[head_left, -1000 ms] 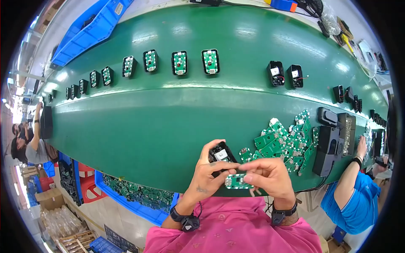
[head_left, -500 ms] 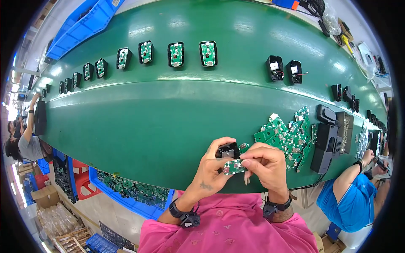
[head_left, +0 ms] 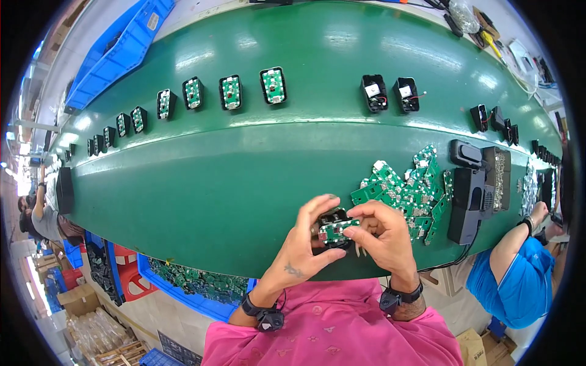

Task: The person picks up a circuit board and a black plastic housing, fits the board into the housing by hand, and places the assembled unit onto the green conveyor belt. This process is repeated for additional circuit boards and housings.

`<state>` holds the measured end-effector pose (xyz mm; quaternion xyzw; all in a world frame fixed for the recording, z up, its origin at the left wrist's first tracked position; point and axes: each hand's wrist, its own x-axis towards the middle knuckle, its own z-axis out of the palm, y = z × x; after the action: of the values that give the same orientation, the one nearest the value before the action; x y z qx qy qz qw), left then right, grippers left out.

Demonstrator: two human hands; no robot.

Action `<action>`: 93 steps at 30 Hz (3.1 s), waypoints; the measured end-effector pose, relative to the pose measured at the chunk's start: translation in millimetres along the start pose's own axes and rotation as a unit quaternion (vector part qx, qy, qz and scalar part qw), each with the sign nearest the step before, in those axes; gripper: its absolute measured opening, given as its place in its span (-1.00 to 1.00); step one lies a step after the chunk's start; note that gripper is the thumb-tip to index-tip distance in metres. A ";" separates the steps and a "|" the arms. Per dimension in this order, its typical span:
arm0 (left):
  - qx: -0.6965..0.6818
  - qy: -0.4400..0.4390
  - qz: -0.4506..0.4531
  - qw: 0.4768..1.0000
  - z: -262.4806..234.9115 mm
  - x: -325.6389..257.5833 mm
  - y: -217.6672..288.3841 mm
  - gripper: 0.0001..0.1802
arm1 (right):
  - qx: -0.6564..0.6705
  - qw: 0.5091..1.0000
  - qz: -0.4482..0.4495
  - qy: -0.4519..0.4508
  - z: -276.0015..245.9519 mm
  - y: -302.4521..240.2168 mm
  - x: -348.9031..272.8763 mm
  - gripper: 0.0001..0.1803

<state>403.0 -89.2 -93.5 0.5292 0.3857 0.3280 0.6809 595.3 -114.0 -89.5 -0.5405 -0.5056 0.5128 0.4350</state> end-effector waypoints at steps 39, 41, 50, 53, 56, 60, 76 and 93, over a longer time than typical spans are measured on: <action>0.208 0.106 0.177 0.956 -3.2 5.5 26.5 -0.47 | -0.268 0.931 -0.245 0.034 15.7 -34.1 9.3 -0.92; 0.217 0.098 0.187 0.953 -5.9 7.4 27.2 -0.47 | -0.265 0.932 -0.244 0.034 16.4 -34.3 9.9 -0.92; 0.235 0.084 0.202 0.947 -15.1 10.9 28.7 -0.47 | -0.243 0.951 -0.191 0.001 18.5 -35.6 18.2 -0.89; 0.275 0.121 0.230 0.926 -11.0 9.6 29.5 -0.46 | -0.230 0.960 -0.160 -0.002 22.3 -38.6 19.7 -0.89; 0.330 0.171 0.257 0.892 -5.5 9.5 23.1 -0.44 | -0.231 0.964 -0.133 -0.001 25.0 -38.3 22.2 -0.88; 0.372 0.202 0.287 0.860 -4.3 11.7 16.2 -0.43 | -0.239 0.963 -0.126 -0.003 29.0 -33.7 25.2 -0.89; 0.136 0.127 0.132 0.974 -11.8 12.4 23.6 -0.42 | -0.191 0.973 -0.121 -0.035 15.6 -29.9 27.4 -0.89; 0.136 0.108 0.116 0.978 -3.2 11.7 21.2 -0.45 | -0.187 0.974 -0.123 -0.042 6.7 -26.4 22.7 -0.92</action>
<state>405.1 -73.0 -75.4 0.6195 0.4338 0.4045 0.5142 585.2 -88.8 -66.7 -0.5238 -0.6730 0.3737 0.3647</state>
